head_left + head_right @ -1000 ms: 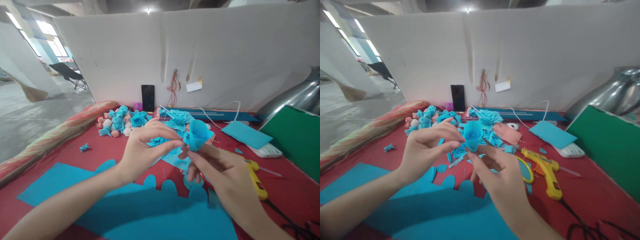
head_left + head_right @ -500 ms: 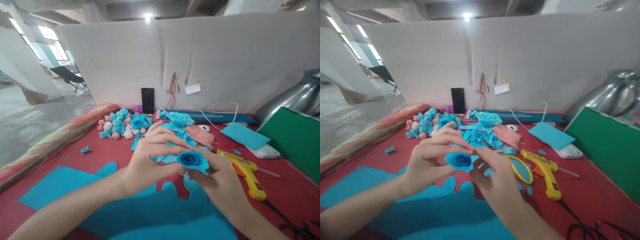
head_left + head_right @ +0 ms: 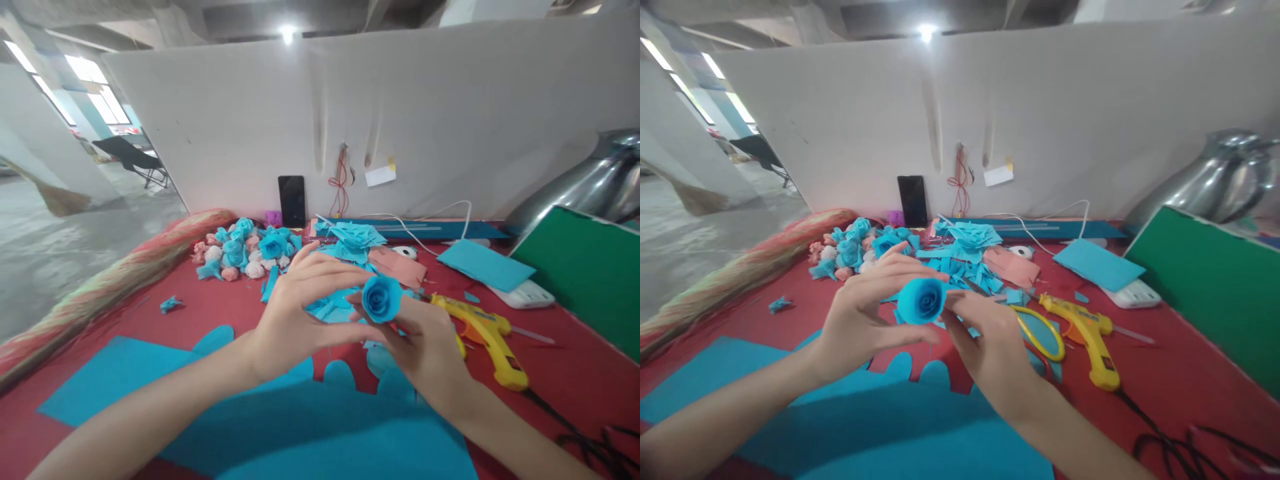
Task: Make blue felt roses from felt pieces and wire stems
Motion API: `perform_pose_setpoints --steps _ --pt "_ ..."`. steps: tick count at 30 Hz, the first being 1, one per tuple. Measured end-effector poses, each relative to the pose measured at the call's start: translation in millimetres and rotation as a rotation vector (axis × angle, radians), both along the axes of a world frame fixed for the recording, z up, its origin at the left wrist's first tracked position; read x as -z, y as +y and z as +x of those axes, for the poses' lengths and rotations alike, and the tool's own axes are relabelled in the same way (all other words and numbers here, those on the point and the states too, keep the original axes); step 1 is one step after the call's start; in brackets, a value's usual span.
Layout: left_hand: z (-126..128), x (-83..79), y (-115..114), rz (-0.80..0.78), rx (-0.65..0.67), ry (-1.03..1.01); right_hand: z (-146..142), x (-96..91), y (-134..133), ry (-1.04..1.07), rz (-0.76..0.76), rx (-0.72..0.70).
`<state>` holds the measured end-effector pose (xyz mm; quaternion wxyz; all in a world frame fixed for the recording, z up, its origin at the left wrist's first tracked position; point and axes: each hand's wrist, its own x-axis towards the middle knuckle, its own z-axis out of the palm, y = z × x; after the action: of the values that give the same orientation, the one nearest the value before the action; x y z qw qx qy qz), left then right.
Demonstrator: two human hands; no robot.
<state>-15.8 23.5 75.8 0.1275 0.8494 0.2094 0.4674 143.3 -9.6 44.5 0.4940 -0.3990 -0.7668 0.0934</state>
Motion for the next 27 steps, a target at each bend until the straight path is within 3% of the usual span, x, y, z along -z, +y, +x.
perform_pose_setpoints --steps 9,18,27 --pt "3 10.2 4 -0.278 0.007 0.107 5 -2.4 1 -0.043 0.029 0.094" --pt "-3 -2.3 6 -0.197 0.098 0.025 11 -6.1 2 -0.021 0.016 0.022" --pt "-9 -6.6 -20 -0.186 0.151 -0.005 -4 -0.1 -15 -0.092 0.068 -0.071"
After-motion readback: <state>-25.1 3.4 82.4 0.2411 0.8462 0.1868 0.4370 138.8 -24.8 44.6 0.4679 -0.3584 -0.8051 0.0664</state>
